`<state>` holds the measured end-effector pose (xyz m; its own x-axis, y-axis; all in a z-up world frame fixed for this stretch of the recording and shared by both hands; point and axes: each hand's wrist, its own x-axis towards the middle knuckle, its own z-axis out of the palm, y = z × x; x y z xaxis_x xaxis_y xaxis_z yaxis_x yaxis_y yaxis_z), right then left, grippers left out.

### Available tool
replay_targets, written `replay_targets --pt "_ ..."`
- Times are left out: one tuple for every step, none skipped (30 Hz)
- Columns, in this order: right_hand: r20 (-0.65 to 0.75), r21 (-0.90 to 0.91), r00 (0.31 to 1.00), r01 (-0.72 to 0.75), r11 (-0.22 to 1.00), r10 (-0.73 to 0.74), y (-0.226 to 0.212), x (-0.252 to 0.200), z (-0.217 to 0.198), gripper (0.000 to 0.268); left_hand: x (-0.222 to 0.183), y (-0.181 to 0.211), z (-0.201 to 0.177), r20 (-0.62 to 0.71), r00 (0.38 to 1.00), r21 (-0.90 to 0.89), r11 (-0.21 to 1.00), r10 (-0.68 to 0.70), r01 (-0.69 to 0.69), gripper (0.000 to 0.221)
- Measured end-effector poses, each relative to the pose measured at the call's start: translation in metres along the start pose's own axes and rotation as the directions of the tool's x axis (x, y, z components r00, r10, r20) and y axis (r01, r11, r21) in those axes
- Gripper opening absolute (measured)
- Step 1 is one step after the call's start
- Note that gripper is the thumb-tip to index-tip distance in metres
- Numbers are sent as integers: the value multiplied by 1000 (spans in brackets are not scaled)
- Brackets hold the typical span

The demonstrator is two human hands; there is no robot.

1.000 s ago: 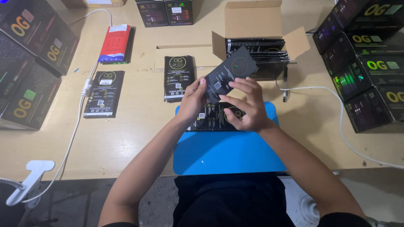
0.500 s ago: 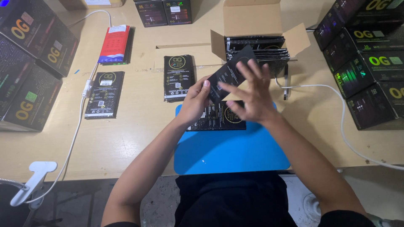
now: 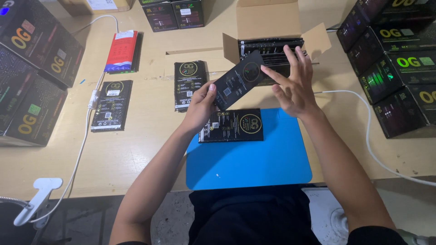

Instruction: The person handles phone screens, removing protective films, and placing the screens into protective sleeves before packing them into a box.

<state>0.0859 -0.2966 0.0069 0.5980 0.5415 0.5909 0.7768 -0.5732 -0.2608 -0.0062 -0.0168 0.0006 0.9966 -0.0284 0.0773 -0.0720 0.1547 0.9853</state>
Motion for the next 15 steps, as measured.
replay_targets --pt "-3 -1 1000 3 1000 -3 8 -1 3 74 0 -4 0 0 1000 1 1000 4 -4 49" --pt "14 9 1000 9 1000 -9 16 -2 6 65 1 -7 0 9 998 -17 998 65 -65 48" --pt "31 19 999 14 1000 -15 25 -2 9 58 3 -11 0 17 992 -36 991 126 -125 47" --pt "26 17 1000 13 1000 -14 23 -2 8 58 3 -11 -1 22 991 -34 991 129 -128 47" --pt "-7 -16 998 60 998 -60 22 -1 7 57 4 -12 -1 1 994 -68 991 113 -113 47" --pt "-38 -49 994 104 993 -106 21 -1 6 60 4 -14 -2 -18 995 -102 990 96 -97 47" --pt "-42 -51 994 102 993 -104 27 -1 8 60 7 -18 -6 -14 995 -99 990 97 -98 47" --pt "-122 -48 977 172 984 -177 32 -1 10 49 10 -23 -10 -25 996 -132 987 88 -91 44" --pt "-200 -51 948 242 969 -247 38 -2 12 39 14 -28 -13 -37 996 -165 983 78 -83 42" --pt "-202 -52 948 239 970 -245 36 -3 12 39 6 -15 -4 -34 996 -164 983 77 -82 42" --pt "-272 49 936 246 968 -224 34 -3 12 30 -1 -1 6 -3 999 -238 971 34 -34 42" --pt "-340 148 920 259 954 -197 32 -3 12 23 -9 13 15 30 1000 -309 951 -6 15 43" --pt "-342 148 919 259 955 -196 23 -3 5 23 -10 16 14 31 999 -306 952 -5 15 43" --pt "-336 292 935 220 931 -115 15 -4 -3 17 -11 18 15 150 987 -167 983 -55 80 47" --pt "-317 430 948 178 885 -36 6 -5 -11 18 -12 20 15 258 959 -17 991 -121 129 51"
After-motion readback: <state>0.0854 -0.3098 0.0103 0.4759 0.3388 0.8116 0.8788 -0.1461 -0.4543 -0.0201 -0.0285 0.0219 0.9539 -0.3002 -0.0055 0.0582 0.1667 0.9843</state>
